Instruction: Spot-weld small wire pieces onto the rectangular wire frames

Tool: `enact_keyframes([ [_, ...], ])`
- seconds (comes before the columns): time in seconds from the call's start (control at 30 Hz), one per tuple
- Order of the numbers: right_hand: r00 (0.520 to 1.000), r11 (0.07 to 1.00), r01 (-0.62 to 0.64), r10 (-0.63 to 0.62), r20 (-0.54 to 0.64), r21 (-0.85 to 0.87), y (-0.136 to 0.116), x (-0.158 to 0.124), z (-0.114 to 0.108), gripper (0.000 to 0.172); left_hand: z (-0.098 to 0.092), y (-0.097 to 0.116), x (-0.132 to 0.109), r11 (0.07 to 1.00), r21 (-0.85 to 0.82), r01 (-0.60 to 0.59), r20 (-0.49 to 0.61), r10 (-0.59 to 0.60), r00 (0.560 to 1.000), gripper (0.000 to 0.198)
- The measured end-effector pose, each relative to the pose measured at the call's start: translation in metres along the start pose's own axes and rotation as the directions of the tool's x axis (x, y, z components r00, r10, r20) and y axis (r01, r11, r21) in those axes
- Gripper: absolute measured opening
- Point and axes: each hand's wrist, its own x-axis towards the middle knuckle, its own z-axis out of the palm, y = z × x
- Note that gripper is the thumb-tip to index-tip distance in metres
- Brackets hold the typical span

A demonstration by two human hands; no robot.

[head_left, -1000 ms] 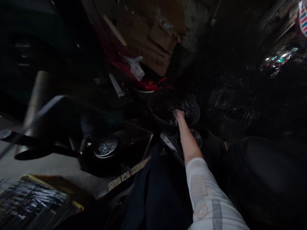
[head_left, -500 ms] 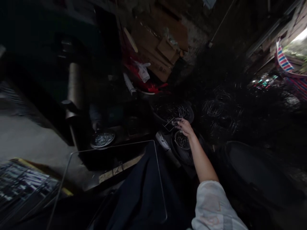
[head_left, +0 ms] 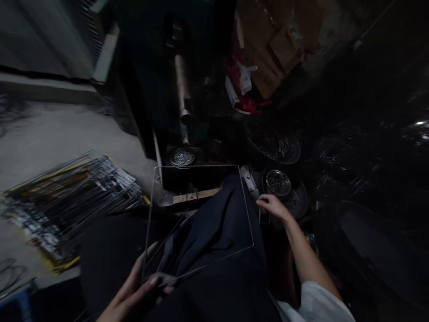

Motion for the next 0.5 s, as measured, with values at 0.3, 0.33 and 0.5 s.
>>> enact_keyframes([
  [0.3, 0.992, 0.898, 0.13, -0.116, -0.057, 0.42, -0.102, 0.065, 0.06, 0.027, 0.023, -0.011, 0.023, 0.986, -0.14, -0.086, 0.126, 0.104, 0.987, 0.095],
  [0.33, 0.996, 0.875, 0.089, -0.085, -0.03, 0.476, -0.106, 0.081, 0.079, 0.023, 0.024, -0.014, 0.027, 0.984, -0.151, -0.099, 0.158, 0.123, 0.98, 0.096],
  [0.5, 0.996, 0.68, -0.075, 0.087, 0.021, 0.729, -0.116, 0.145, 0.15, 0.016, 0.023, -0.026, 0.042, 0.975, -0.174, -0.14, 0.223, 0.177, 0.959, 0.095],
])
